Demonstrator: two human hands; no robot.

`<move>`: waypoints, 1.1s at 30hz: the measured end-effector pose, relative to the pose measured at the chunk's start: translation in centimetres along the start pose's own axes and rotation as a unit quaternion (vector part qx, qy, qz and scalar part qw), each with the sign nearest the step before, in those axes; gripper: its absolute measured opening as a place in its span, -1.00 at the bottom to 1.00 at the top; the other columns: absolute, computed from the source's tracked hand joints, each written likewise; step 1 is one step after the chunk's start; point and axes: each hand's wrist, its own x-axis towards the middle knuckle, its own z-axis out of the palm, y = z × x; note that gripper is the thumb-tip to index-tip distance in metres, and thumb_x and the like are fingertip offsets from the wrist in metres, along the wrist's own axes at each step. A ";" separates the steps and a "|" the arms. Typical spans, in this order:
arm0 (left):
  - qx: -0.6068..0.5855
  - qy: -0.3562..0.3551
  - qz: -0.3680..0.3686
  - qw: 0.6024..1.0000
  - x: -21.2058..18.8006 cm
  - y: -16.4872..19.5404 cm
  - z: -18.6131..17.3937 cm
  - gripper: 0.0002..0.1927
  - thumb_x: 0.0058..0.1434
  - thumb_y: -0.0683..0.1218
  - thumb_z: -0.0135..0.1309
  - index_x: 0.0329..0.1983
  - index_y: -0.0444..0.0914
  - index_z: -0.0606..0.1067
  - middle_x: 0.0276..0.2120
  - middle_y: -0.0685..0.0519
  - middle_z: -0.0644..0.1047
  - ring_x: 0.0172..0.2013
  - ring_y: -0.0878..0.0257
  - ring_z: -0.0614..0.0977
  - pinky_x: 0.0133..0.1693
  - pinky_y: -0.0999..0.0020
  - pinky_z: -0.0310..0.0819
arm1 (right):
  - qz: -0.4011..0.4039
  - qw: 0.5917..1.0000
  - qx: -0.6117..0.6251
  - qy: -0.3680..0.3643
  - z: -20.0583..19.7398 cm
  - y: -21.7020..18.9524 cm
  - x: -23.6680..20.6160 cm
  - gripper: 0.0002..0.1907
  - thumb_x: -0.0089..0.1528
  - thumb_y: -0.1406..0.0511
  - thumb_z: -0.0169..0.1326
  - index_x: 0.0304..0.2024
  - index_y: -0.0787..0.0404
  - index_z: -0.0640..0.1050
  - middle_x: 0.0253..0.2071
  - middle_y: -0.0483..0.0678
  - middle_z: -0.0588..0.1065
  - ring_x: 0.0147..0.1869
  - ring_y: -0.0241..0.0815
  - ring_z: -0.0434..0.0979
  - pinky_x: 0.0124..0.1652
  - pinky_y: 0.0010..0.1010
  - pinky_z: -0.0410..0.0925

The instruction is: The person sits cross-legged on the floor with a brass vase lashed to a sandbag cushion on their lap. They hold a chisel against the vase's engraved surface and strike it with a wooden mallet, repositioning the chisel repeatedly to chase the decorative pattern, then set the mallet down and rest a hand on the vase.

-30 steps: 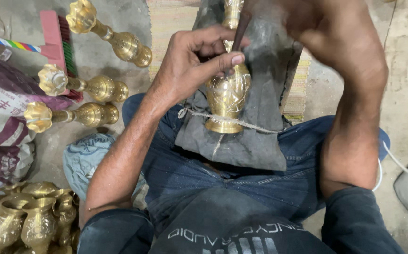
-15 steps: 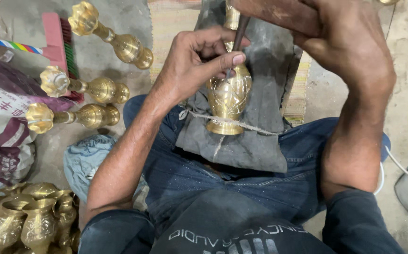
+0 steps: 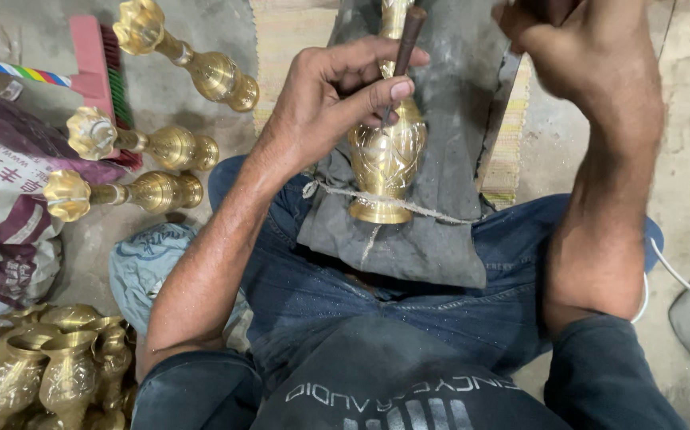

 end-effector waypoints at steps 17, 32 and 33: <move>-0.011 -0.021 0.021 0.999 -0.1 -0.3 -0.1 -0.61 0.47 0.02 0.18 0.31 -0.17 0.53 -0.33 0.17 0.62 -0.26 0.45 0.68 -0.13 0.44 0.78 | 0.082 0.990 0.112 -0.006 1.6 2.8 -1.0 -0.59 0.40 0.39 0.28 -0.34 0.41 0.31 -0.43 0.12 0.31 -0.38 0.06 0.31 -0.35 -0.21 0.20; -0.012 -0.023 0.030 0.999 -0.1 -0.1 -0.1 -0.63 0.50 0.02 0.14 0.31 -0.15 0.54 -0.29 0.16 0.63 -0.27 0.43 0.67 -0.17 0.46 0.68 | 0.063 0.988 0.139 -0.017 1.9 2.9 -0.8 -0.51 0.44 0.42 0.27 -0.40 0.39 0.23 -0.47 0.09 0.22 -0.43 0.01 0.22 -0.38 -0.23 0.13; -0.010 -0.023 0.025 0.999 -0.1 0.0 -0.2 -0.63 0.50 0.02 0.15 0.31 -0.15 0.54 -0.31 0.16 0.64 -0.28 0.44 0.65 -0.18 0.47 0.66 | 0.060 0.988 0.139 -0.013 1.9 2.9 -0.7 -0.51 0.44 0.41 0.27 -0.40 0.38 0.23 -0.47 0.08 0.23 -0.43 0.01 0.22 -0.38 -0.24 0.14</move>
